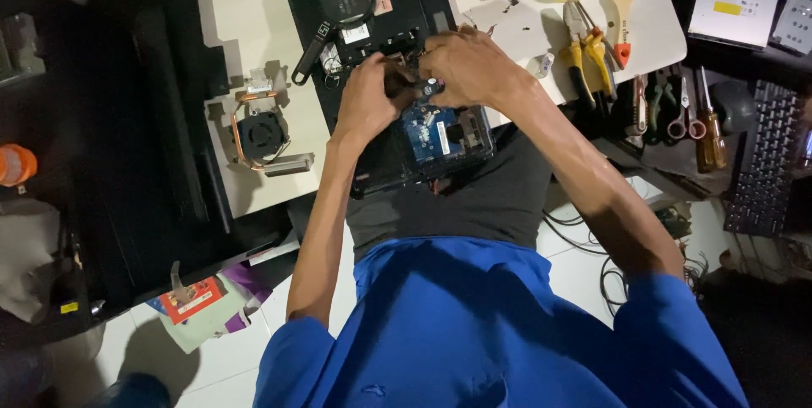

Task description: Inspecting a CPU with a magnifying glass and installing it into a laptop motherboard socket.

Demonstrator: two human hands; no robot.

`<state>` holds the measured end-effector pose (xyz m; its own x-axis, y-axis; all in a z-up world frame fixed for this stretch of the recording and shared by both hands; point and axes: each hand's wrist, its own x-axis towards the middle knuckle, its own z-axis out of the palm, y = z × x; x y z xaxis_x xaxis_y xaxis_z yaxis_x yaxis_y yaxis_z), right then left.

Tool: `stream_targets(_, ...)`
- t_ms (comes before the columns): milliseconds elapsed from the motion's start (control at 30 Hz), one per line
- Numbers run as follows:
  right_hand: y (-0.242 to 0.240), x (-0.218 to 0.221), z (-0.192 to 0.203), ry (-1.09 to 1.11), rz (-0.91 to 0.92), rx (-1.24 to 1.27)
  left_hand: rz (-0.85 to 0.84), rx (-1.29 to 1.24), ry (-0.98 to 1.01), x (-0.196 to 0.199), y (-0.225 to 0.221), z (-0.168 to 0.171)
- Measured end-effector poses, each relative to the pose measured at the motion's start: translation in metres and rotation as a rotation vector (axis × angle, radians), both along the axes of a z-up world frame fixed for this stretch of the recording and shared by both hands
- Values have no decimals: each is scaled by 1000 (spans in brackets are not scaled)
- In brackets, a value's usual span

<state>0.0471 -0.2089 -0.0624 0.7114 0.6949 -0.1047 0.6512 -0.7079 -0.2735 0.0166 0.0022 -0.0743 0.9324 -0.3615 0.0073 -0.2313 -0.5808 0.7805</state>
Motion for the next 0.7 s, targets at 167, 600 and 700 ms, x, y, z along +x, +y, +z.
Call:
stream_targets(167, -1, 5, -6, -1, 22, -40, -21, -20, -47, 3, 1, -7)
stream_targets(600, 1, 2, 0, 26, 27, -6, -31, -63, -81, -1, 5, -8)
stream_targets(700, 0, 5, -8, -15, 38, 11, -50, -70, -34, -4, 6, 0)
